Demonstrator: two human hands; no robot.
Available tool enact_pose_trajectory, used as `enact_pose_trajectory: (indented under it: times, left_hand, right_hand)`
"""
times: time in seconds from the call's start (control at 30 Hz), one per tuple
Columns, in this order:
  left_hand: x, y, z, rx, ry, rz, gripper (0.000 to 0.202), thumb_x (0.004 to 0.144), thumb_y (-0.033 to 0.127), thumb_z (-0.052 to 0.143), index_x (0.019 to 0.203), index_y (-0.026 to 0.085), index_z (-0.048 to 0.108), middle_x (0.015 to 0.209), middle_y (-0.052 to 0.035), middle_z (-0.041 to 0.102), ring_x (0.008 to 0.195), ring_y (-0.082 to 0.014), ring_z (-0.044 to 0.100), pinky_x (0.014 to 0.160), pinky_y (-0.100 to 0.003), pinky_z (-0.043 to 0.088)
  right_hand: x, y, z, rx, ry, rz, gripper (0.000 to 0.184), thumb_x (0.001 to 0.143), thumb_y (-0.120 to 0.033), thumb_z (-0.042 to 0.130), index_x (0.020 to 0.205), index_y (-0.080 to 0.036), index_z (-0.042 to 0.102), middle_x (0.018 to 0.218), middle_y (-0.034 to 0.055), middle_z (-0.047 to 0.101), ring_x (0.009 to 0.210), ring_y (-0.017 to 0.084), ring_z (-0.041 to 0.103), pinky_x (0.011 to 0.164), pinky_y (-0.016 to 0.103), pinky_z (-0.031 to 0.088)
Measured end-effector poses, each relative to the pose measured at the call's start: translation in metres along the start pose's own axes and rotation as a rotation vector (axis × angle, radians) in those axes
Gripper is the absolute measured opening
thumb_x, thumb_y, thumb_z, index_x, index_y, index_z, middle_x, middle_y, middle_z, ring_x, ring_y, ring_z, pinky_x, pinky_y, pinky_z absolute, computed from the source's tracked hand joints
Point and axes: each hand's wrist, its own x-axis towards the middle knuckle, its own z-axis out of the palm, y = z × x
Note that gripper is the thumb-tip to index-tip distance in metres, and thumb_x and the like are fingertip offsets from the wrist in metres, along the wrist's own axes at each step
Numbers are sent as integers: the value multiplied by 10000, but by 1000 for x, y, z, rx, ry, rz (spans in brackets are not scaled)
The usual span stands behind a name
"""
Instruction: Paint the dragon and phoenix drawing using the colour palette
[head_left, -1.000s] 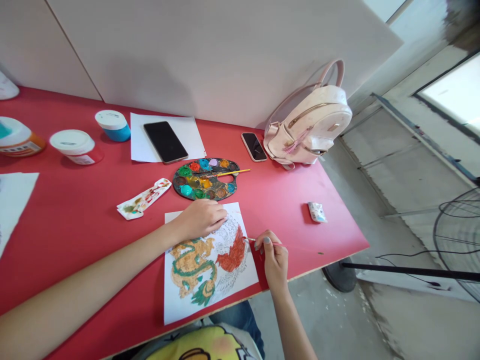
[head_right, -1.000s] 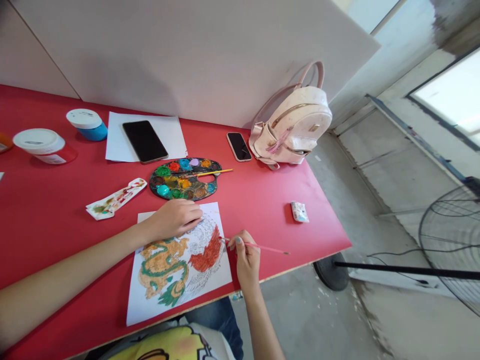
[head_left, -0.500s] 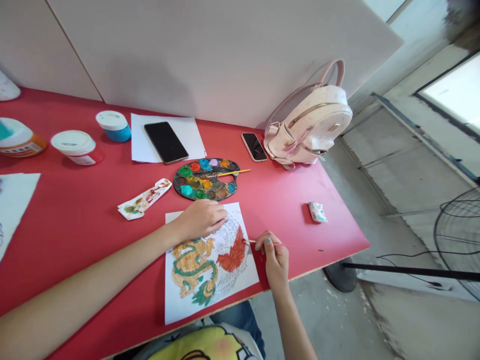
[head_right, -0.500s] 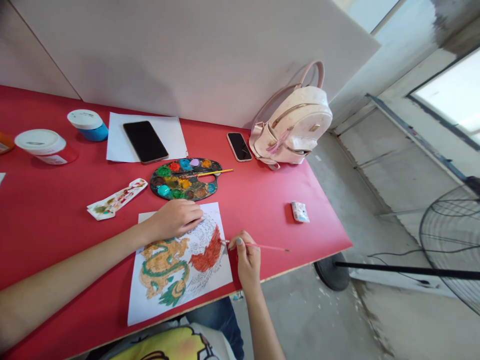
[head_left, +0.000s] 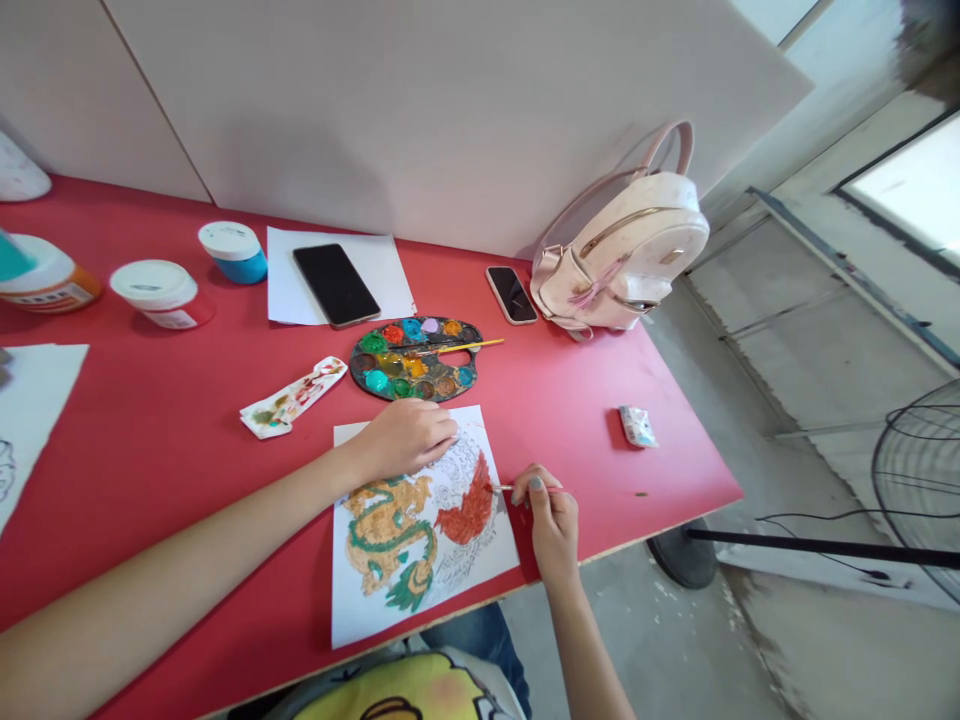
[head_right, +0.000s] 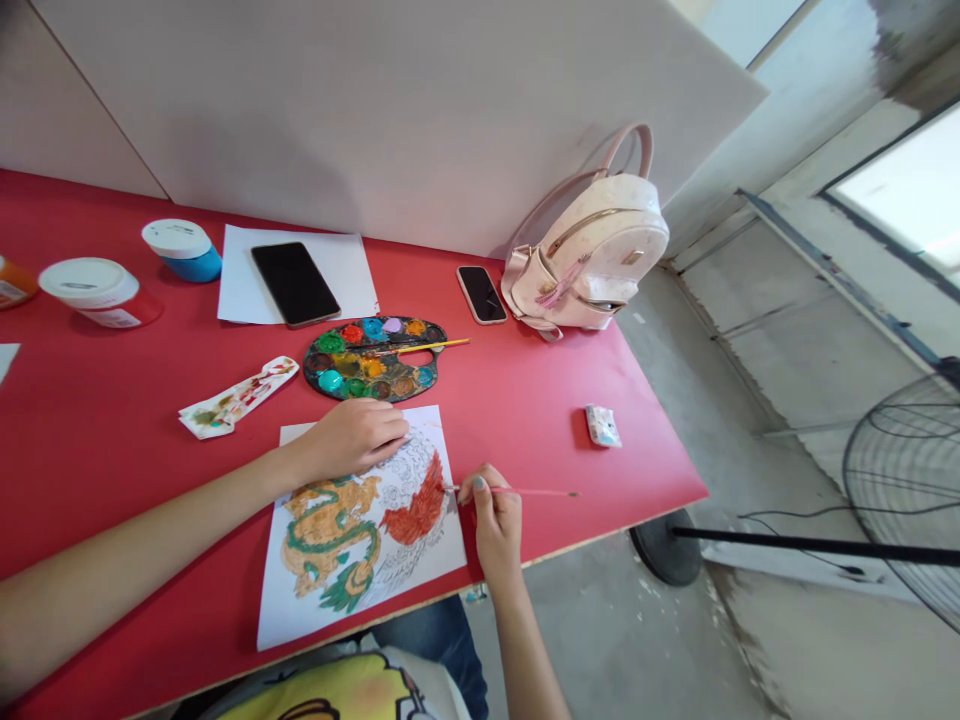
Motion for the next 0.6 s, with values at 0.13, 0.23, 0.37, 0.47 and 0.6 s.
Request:
enact_pose_trajectory:
  times: [0.13,0.23,0.37,0.47,0.6]
  left_hand:
    - [0,0,-1,-4,-9,-6,290,1027,286,456,780,206,586,726,-8,643,691,-162,540,651,-329,331]
    - [1,1,-1,3,-18,-13,289,1028,288,455,787,206,592,728,-7,643,694,-160,539,655,-326,333]
    - [0,0,-1,9,-21,-10,295,1029,291,453,785,204,594,730,-10,645,697,-162,539,652,-325,331]
    - [0,0,0,13,-25,-13,288,1027,291,457,789,204,594,733,-8,649,698,-161,544,655,-324,332]
    - [0,0,0,18,-19,-10,288,1025,289,461,781,206,589,729,-7,652,698,-164,550,658,-328,334]
  right_hand:
    - [0,0,-1,-4,11,11,579,1049,-587,439,622,-213,552,595,1,549,558,151,494,570,282,384]
    - [0,2,-1,5,2,15,579,1054,-576,433,619,-211,546,589,-5,533,539,142,466,553,280,362]
    - [-1,3,-1,4,13,18,571,1052,-568,444,619,-209,541,592,-8,524,547,140,467,559,279,361]
    - [-1,3,-1,5,8,21,584,1053,-578,432,610,-210,528,586,-10,514,544,138,464,556,278,360]
    - [-1,3,-1,-15,28,31,585,1051,-586,430,614,-210,529,583,-13,498,532,135,442,545,279,346]
